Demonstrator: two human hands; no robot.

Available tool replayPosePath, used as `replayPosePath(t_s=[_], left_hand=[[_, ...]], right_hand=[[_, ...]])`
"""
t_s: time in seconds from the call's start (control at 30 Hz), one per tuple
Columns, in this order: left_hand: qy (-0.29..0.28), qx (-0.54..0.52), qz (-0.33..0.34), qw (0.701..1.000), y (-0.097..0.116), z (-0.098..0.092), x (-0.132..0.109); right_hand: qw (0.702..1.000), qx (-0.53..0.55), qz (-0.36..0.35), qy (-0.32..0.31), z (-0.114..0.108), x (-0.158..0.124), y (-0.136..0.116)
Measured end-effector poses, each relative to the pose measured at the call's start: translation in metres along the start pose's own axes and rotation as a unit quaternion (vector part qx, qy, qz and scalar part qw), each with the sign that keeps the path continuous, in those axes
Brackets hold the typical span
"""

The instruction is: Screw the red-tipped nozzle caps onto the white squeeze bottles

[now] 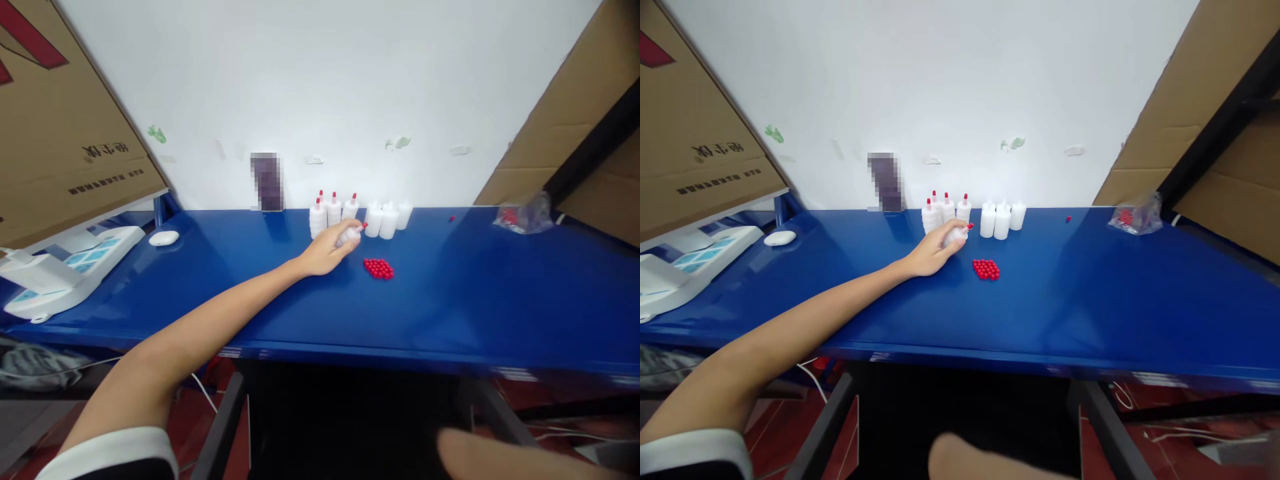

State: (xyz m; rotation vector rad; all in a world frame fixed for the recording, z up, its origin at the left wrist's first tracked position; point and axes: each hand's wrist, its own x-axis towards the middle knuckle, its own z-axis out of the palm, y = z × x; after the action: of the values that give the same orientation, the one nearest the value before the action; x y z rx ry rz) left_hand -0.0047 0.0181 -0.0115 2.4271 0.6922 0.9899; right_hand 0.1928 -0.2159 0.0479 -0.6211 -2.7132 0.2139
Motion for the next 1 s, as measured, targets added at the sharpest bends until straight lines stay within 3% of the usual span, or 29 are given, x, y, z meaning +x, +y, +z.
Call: replayPosePath(t_s=[0.1,0.23,0.33,0.4,0.63,0.83,1.0], left_hand=[[-0.010,0.009,0.016,1.000,0.002,0.001,-0.001],[-0.023,0.004,0.030,0.999,0.003,0.001,-0.001],[-0.027,0.014,0.015,0.999,0.003,0.001,-0.001],[-0.026,0.021,0.005,0.999,0.004,0.001,-0.002],[-0.058,0.080,0.018,0.995,0.009,0.003,-0.003],[-0.068,0.159,0.049,0.984,0.008,0.002,-0.005],[-0.081,0.161,0.060,0.982,0.008,0.002,-0.006]], right_hand=[[1.000,-0.004,0.022,0.003,-0.024,0.025,0.021],[0.984,-0.090,0.146,0.042,-0.050,0.058,0.094],[0.969,-0.102,0.220,0.033,-0.047,0.065,0.150],[0.976,-0.071,0.207,0.012,-0.036,0.063,0.173],[0.989,0.011,0.133,0.058,-0.007,0.050,0.186],[0.973,0.102,0.186,0.086,-0.006,0.049,0.191],[0.965,0.090,0.233,0.080,-0.006,0.040,0.208]])
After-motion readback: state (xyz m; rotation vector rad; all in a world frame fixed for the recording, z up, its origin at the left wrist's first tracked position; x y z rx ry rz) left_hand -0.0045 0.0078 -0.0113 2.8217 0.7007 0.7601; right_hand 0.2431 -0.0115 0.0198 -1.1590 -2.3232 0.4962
